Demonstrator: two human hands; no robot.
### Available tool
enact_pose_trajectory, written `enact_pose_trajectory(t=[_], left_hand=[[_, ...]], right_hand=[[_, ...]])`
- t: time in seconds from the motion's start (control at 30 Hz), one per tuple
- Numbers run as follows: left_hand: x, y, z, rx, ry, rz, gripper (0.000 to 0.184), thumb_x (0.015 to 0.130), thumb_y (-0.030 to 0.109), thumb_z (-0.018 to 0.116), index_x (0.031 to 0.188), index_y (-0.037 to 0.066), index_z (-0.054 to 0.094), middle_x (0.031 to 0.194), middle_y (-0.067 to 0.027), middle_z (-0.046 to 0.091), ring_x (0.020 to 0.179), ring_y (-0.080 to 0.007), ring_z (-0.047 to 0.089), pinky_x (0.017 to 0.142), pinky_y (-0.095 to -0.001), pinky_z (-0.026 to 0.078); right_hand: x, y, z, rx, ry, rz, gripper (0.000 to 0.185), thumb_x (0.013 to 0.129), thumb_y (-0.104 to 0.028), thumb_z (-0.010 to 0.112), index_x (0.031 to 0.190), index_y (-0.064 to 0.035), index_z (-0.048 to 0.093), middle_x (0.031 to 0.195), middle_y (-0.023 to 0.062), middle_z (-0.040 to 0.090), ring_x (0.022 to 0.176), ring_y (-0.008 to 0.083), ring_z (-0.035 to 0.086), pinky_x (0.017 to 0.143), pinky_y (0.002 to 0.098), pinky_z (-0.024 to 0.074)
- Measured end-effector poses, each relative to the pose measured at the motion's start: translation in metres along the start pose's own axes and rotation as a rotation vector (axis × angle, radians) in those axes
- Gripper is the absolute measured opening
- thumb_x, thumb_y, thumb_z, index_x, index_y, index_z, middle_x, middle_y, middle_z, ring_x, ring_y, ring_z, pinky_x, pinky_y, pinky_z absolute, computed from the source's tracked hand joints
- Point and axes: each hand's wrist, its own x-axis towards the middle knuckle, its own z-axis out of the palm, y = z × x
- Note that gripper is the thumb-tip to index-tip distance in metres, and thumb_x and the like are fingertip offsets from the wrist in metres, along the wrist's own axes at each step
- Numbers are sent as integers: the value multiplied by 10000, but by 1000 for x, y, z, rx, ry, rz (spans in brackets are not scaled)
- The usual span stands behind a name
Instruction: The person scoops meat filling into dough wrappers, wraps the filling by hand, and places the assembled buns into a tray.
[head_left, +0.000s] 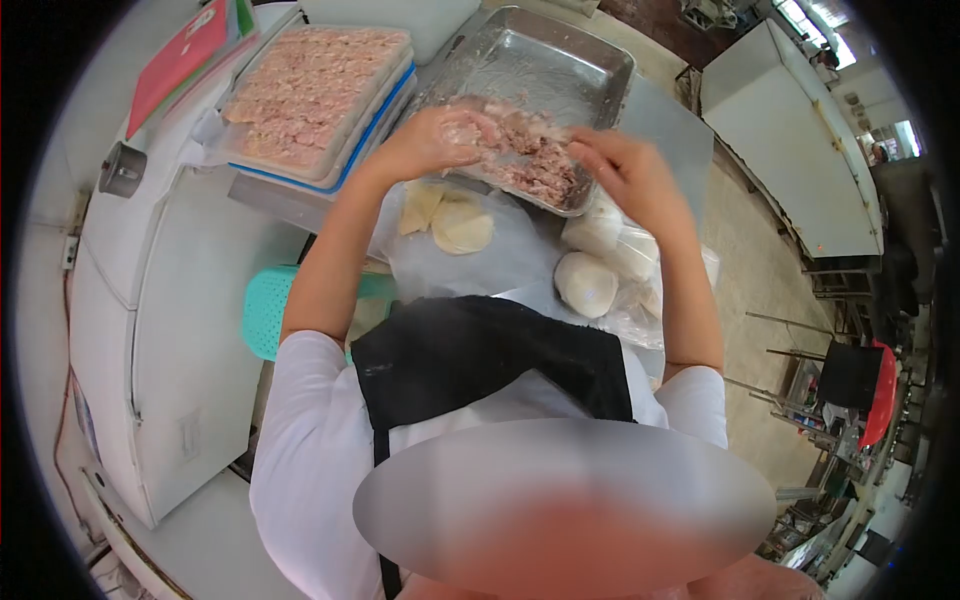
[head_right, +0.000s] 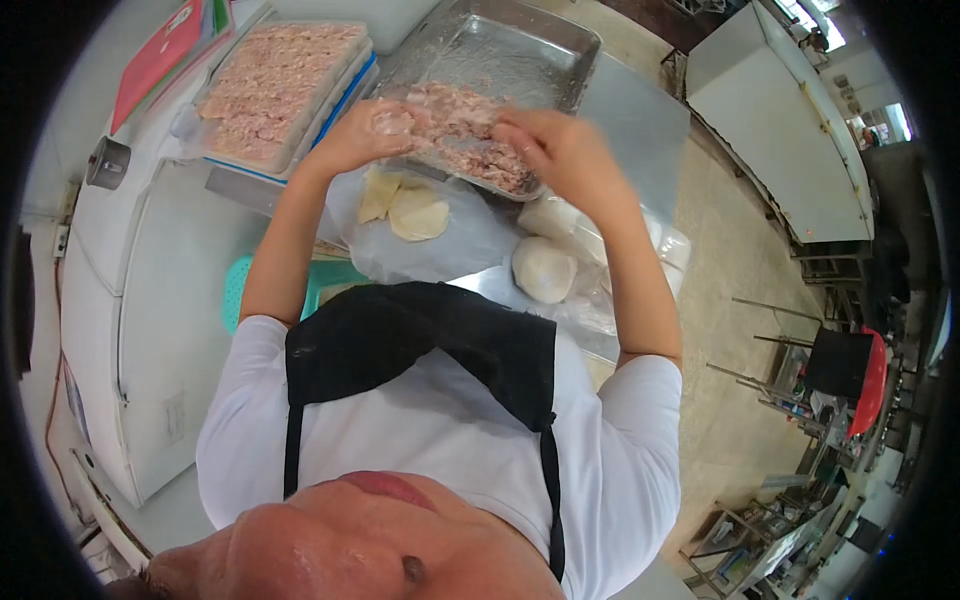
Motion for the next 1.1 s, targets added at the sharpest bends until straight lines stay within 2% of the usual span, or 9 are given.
enact_pose_trajectory(t=[0.17, 0.27, 0.37, 0.53, 0.6, 0.7, 0.83, 1.0, 1.1], left_hand=[[-26, -8, -36, -85, 48, -317, 489, 719, 256, 797, 1097, 21, 595, 977, -71, 639, 801, -142, 634, 649, -257, 507], [-55, -7, -85, 152, 70, -297, 549, 708, 293, 792, 1124, 6, 578, 970, -80, 628, 780, -144, 625, 638, -262, 504], [-97, -13, -146, 76, 142, -258, 481, 714, 319, 749, 1027, -21, 616, 777, -104, 620, 637, -167, 591, 613, -285, 484], [-157, -111, -250, 470, 499, -236, 557, 726, 349, 697, 1124, -23, 576, 1009, -197, 636, 990, -340, 598, 868, -397, 462], [-163, -129, -269, 680, 438, -318, 579, 759, 312, 680, 1234, 24, 518, 1127, -205, 592, 1051, -328, 577, 903, -383, 450], [-155, -148, -281, 744, 364, -371, 594, 777, 298, 670, 1285, 50, 489, 1191, -228, 561, 1083, -345, 557, 922, -390, 440], [-141, -177, -282, 693, 248, -391, 604, 779, 301, 669, 1282, 29, 476, 1213, -240, 549, 1105, -361, 544, 923, -392, 439], [-134, -181, -274, 665, 264, -226, 428, 764, 225, 645, 1107, -10, 544, 1053, -246, 598, 999, -376, 573, 848, -422, 452], [-122, -196, -274, 659, 268, -155, 410, 761, 189, 635, 1100, -23, 544, 1079, -247, 592, 1028, -384, 560, 864, -426, 444]], right_hand=[[18, -22, 51, 43, -89, 34, 269, 902, -223, 573, 1069, -21, 632, 1019, 178, 644, 881, 348, 617, 761, 376, 491], [25, -24, 70, 196, -40, 130, 280, 914, -202, 569, 1088, 12, 615, 1007, 160, 651, 870, 274, 620, 775, 340, 476], [33, -34, 86, 260, -4, 225, 309, 911, -212, 594, 1096, 35, 609, 924, 104, 651, 833, 170, 586, 750, 288, 460], [40, -39, 121, 405, 30, 401, 331, 903, -218, 620, 1114, 38, 618, 844, 26, 612, 743, 81, 520, 670, 214, 419], [39, -37, 137, 496, 72, 487, 318, 906, -215, 619, 1101, 36, 625, 803, -10, 590, 700, 61, 498, 621, 203, 399], [42, -41, 155, 522, 99, 485, 261, 947, -177, 562, 1140, -9, 615, 681, -71, 494, 512, -3, 350, 450, 177, 242], [40, -55, 159, 520, 114, 533, 272, 949, -195, 555, 1119, 5, 624, 713, -59, 515, 588, 24, 401, 516, 186, 313], [25, -40, 159, 372, 143, 594, 309, 966, -237, 510, 1106, 10, 633, 745, -16, 556, 708, 80, 461, 640, 234, 392], [20, -18, 145, -94, 143, 400, 283, 945, -271, 497, 1031, -51, 655, 771, 131, 652, 668, 296, 613, 606, 384, 452]])
